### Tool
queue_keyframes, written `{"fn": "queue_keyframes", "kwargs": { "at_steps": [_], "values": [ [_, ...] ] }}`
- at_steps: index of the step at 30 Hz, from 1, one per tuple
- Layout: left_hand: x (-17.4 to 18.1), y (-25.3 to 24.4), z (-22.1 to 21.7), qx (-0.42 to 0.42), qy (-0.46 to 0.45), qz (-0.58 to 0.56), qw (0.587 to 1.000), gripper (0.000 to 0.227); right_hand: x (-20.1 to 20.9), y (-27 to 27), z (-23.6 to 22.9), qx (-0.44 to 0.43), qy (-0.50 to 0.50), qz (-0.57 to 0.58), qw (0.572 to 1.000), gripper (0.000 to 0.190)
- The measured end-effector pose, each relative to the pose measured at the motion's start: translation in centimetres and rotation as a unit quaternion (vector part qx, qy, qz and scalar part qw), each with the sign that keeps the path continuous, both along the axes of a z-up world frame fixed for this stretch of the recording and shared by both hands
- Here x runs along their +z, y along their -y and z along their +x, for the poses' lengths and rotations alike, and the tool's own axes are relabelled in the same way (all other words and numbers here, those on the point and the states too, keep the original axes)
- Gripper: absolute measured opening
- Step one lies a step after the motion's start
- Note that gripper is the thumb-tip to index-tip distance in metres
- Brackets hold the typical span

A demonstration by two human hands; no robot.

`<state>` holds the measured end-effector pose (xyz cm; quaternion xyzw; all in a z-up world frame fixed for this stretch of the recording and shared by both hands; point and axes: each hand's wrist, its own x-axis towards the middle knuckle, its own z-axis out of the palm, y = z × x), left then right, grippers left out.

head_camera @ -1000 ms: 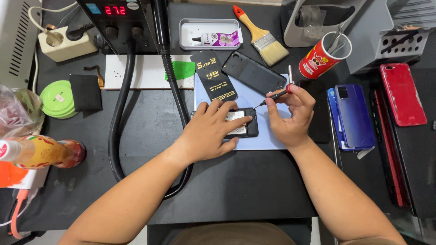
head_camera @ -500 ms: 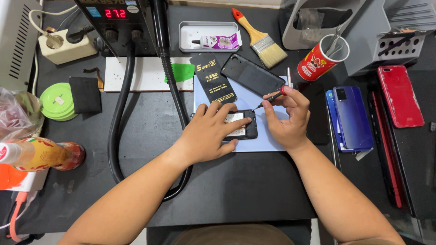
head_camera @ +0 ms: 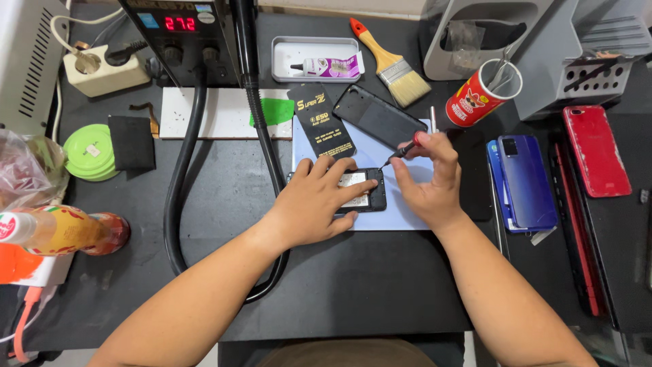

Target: The person uses a screwdriver to remove screws from a smartphone, then separates the back cover from the main body. They inspect the internal components and place the back cover aside on the workbench.

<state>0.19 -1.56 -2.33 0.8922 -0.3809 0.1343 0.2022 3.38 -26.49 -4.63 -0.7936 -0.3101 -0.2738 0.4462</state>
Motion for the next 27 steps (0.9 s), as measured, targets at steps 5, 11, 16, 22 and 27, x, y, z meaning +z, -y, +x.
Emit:
{"fn": "queue_keyframes", "kwargs": {
  "at_steps": [5,11,16,22,27],
  "values": [
    [0.0,0.0,0.0,0.001,0.004,-0.003,1.000,0.061,0.2,0.0,0.2,0.016,-0.017,0.009,1.000,0.055],
    [0.0,0.0,-0.1,0.000,0.004,-0.008,1.000,0.061,0.3,0.2,0.0,0.048,-0.036,0.022,0.998,0.051],
    [0.1,0.0,-0.2,0.001,0.004,-0.008,1.000,0.061,1.1,0.2,0.0,0.034,0.024,-0.018,0.999,0.050],
    [0.0,-0.1,-0.1,-0.001,0.008,-0.010,1.000,0.059,1.6,-0.1,-0.5,0.030,0.016,-0.041,0.999,0.051],
    [-0.1,-0.1,-0.2,-0.002,0.001,-0.010,1.000,0.060,1.3,-0.4,-0.3,0.037,-0.004,-0.024,0.999,0.054]
  ]
}}
